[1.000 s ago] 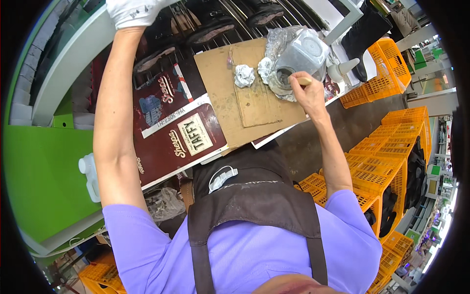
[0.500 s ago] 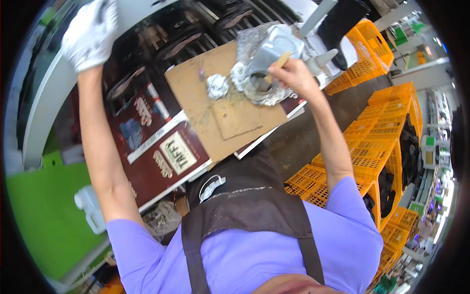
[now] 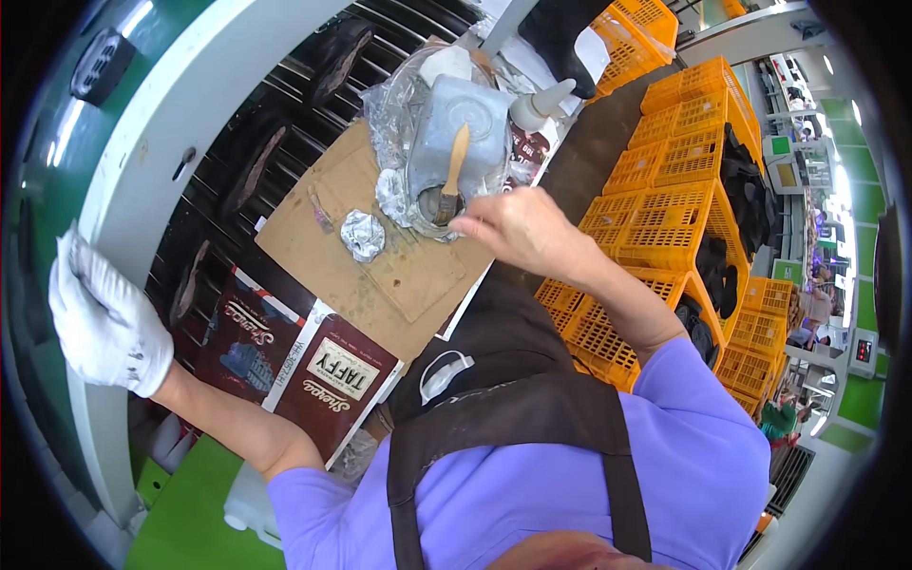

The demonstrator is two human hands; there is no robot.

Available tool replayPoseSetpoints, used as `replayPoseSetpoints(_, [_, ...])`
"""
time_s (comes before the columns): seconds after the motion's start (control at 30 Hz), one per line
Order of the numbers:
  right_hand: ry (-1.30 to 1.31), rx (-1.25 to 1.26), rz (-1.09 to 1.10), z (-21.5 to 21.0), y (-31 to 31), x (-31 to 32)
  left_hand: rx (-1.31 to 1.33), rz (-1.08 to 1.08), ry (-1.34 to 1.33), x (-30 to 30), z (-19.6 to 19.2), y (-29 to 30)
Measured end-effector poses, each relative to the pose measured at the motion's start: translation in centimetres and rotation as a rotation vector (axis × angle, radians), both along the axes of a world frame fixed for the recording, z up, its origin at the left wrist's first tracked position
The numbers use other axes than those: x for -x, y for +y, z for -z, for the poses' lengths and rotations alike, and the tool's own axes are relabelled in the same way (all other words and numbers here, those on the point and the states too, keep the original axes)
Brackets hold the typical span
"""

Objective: The person applies a viscous substance to the soles of black sandals using a brush. They retrieve sandals from a yellow crate, apply the substance to the sole, and place the treated sandal on a nearby rack. The process is repeated for multiple sandals.

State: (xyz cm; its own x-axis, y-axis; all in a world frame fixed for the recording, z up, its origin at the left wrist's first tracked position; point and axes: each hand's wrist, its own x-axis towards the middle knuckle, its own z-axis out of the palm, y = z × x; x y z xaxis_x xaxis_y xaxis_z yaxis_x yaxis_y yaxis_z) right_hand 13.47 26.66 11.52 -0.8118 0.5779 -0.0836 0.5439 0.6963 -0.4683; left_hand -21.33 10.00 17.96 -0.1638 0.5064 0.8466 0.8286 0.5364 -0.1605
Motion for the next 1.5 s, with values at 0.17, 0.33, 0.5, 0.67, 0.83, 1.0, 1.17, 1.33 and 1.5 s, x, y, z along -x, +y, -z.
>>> replayPoseSetpoints(0.17, [0.004,0.146,-0.174,-0.9,-0.3,-2.3,-0.029,0.017,0.001,-1.2,-0.3,1.0])
replayPoseSetpoints(0.33, [-0.014,0.232,-0.247,-1.7,2.0,-10.0,-0.036,-0.041,-0.03,-2.5,-1.3,1.6])
replayPoseSetpoints(0.5, [0.176,0.296,-0.095,-2.5,4.7,-23.1,-0.061,-0.363,-0.256,-4.1,-2.0,1.6])
replayPoseSetpoints(0.67, [0.187,0.421,0.303,-0.7,6.7,-36.7,-0.61,0.014,-0.797,-13.6,-0.4,7.9])
replayPoseSetpoints(0.83, [0.19,0.482,0.417,1.1,10.1,-42.9,-0.123,0.412,-1.151,-38.4,3.4,22.2])
replayPoseSetpoints(1.0, [0.232,0.417,0.261,2.4,17.2,-43.9,1.42,0.926,-0.926,-54.2,7.1,31.6])
replayPoseSetpoints(1.17, [0.15,0.384,0.271,1.3,28.0,-46.6,1.394,0.964,-1.057,-58.7,15.2,40.8])
replayPoseSetpoints(1.33, [0.02,0.359,0.405,-0.3,39.6,-52.4,1.444,0.815,-0.973,-63.2,13.4,56.7])
replayPoseSetpoints(1.5, [0.11,0.321,0.596,-1.9,49.1,-58.4,1.448,0.968,-0.571,-69.2,11.5,73.6])
